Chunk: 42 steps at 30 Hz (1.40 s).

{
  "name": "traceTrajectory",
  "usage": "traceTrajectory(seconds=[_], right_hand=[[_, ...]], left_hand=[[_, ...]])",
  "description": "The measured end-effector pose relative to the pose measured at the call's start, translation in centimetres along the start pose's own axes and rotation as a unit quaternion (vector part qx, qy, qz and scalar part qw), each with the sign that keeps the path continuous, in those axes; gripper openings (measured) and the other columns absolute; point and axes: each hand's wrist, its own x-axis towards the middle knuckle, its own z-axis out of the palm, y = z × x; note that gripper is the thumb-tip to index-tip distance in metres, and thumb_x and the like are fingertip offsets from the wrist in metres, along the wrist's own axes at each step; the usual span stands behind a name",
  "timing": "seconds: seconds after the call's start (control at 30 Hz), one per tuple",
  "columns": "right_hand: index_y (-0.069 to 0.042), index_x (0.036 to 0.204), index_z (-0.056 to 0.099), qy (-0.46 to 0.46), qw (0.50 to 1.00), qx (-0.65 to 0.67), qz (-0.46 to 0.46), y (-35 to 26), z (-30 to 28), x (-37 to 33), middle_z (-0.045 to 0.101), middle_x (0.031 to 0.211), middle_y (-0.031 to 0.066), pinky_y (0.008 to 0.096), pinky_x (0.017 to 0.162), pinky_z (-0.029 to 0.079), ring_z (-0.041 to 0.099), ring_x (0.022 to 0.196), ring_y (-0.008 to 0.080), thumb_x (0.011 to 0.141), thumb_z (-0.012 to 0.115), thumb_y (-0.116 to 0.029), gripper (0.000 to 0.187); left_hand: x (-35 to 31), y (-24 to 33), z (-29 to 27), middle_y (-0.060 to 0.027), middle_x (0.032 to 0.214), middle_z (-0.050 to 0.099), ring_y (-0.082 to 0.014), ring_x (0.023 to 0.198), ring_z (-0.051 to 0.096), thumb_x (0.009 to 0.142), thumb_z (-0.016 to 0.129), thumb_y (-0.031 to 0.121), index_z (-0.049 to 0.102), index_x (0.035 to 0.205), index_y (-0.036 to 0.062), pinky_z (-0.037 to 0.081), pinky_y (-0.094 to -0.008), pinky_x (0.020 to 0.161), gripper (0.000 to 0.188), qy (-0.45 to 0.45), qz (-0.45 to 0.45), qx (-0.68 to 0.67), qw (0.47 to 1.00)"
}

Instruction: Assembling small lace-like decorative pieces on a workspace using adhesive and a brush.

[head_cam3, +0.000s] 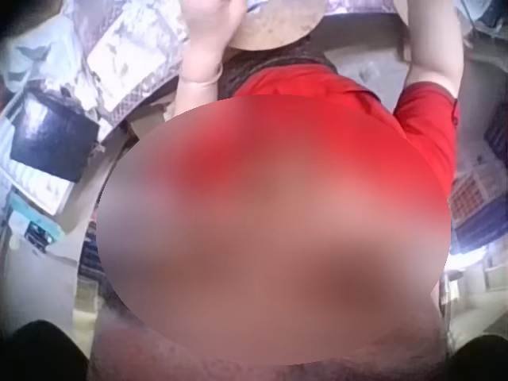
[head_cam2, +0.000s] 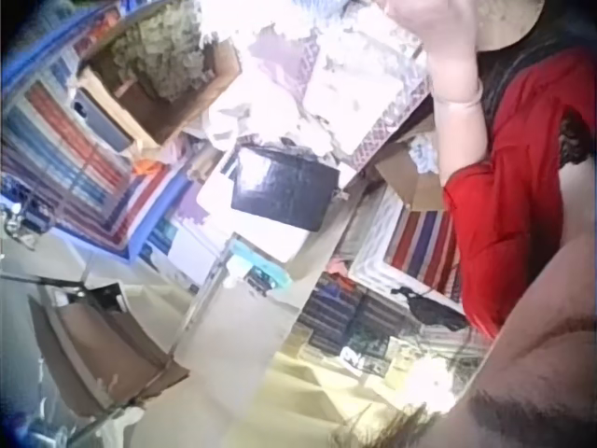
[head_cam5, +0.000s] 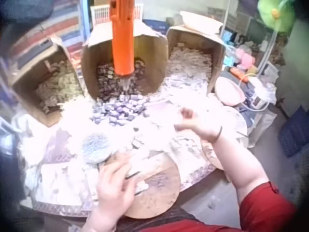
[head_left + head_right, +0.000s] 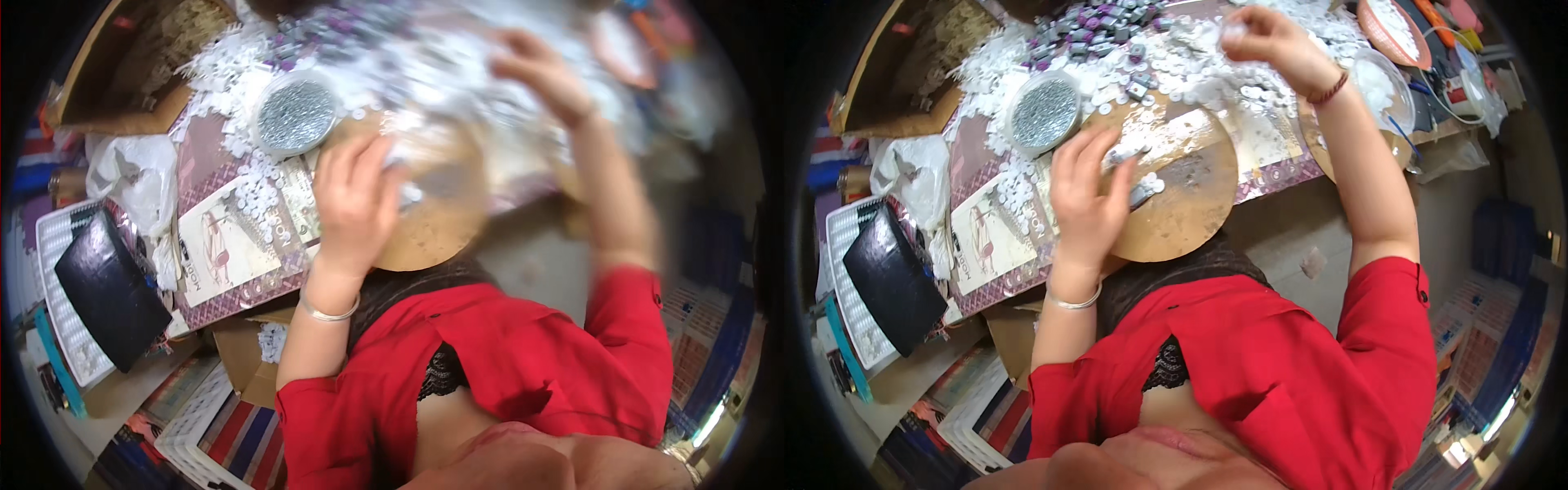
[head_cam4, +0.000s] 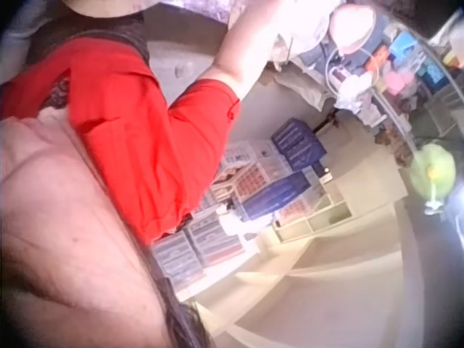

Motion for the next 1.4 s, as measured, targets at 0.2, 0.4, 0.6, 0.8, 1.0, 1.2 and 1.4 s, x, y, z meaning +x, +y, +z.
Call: traceTrajectory(seconds=[0.2, 0.4, 0.6, 0.8, 1.0, 1.2, 1.4], right_hand=[[0.0, 0.116, 0.059, -0.296, 0.945, 0.086, 0.104, -1.5, 6.9, -4.1, 0.071, 0.092, 0.013, 0.0336, 0.079, 0.056, 0.069, 0.087, 0.0203, 0.093, 0.066, -0.017, 0.03], [-0.007, 0.12, 0.061, 0.103, 0.72, -0.686, 0.014, 5.2, -5.2, 0.2, 0.07, 0.095, 0.0158, 0.0455, 0.077, 0.054, 0.067, 0.088, 0.0358, 0.083, 0.057, -0.002, 0.038], [-0.008, 0.12, 0.061, 0.083, 0.926, -0.362, -0.069, 0.9, -0.5, -1.5, 0.07, 0.093, 0.0152, 0.0436, 0.077, 0.053, 0.068, 0.088, 0.0336, 0.081, 0.058, -0.001, 0.04], [-0.011, 0.119, 0.062, 0.11, 0.77, -0.617, -0.123, 5.8, -4.2, 0.2, 0.068, 0.1, 0.0166, 0.0441, 0.084, 0.053, 0.065, 0.094, 0.0371, 0.082, 0.056, -0.001, 0.039], [-0.01, 0.121, 0.062, 0.08, 0.833, -0.53, -0.136, 5.8, -5.3, -0.4, 0.067, 0.103, 0.0174, 0.0434, 0.086, 0.052, 0.064, 0.097, 0.0364, 0.081, 0.057, 0.0, 0.041], [-0.009, 0.123, 0.062, 0.129, 0.815, -0.55, -0.129, 3.3, -2.3, -1.4, 0.067, 0.098, 0.0155, 0.0394, 0.083, 0.053, 0.066, 0.092, 0.0312, 0.08, 0.058, -0.001, 0.044], [-0.002, 0.12, 0.063, -0.114, 0.985, 0.126, -0.036, -1.0, 7.2, -3.5, 0.068, 0.105, 0.0034, 0.0275, 0.083, 0.054, 0.064, 0.092, 0.0115, 0.092, 0.062, -0.003, 0.028]], left_hand=[[-0.5, 0.3, 0.1, -0.0162, 0.102, 0.066, -0.0277, 0.091, 0.065, 0.08, 0.074, -0.002, 0.066, 0.112, 0.0027, 0.052, -0.0388, 0.081, 0.033, -0.06, -0.026, -0.091, 0.994], [2.7, -1.4, 1.2, -0.02, 0.114, 0.066, -0.0342, 0.108, 0.063, 0.087, 0.068, 0.003, 0.06, 0.127, 0.0009, 0.051, -0.0399, 0.094, 0.04, -0.034, -0.01, 0.019, 0.999], [1.8, -1.2, 1.4, -0.0141, 0.108, 0.068, -0.0233, 0.096, 0.067, 0.089, 0.066, 0.001, 0.067, 0.115, -0.0016, 0.053, -0.0318, 0.086, 0.026, -0.057, -0.108, -0.127, 0.984], [1.8, -0.5, 0.0, -0.0067, 0.102, 0.067, -0.0107, 0.088, 0.064, 0.092, 0.066, 0.003, 0.069, 0.108, -0.0025, 0.051, -0.0238, 0.079, 0.018, -0.082, -0.196, -0.201, 0.956], [0.5, -1.1, -0.8, -0.005, 0.099, 0.066, -0.0093, 0.085, 0.062, 0.091, 0.067, 0.004, 0.069, 0.106, -0.0025, 0.051, -0.0232, 0.076, 0.017, -0.041, -0.253, -0.209, 0.944], [0.2, 0.0, -0.6, -0.0075, 0.096, 0.066, -0.0111, 0.082, 0.064, 0.09, 0.068, 0.005, 0.069, 0.105, -0.0022, 0.051, -0.0242, 0.074, 0.016, -0.091, -0.24, -0.202, 0.945], [0.7, 0.3, 1.4, -0.0073, 0.096, 0.069, -0.0107, 0.082, 0.064, 0.089, 0.069, 0.004, 0.069, 0.106, -0.0015, 0.052, -0.0243, 0.075, 0.018, -0.011, -0.298, -0.269, 0.916]])
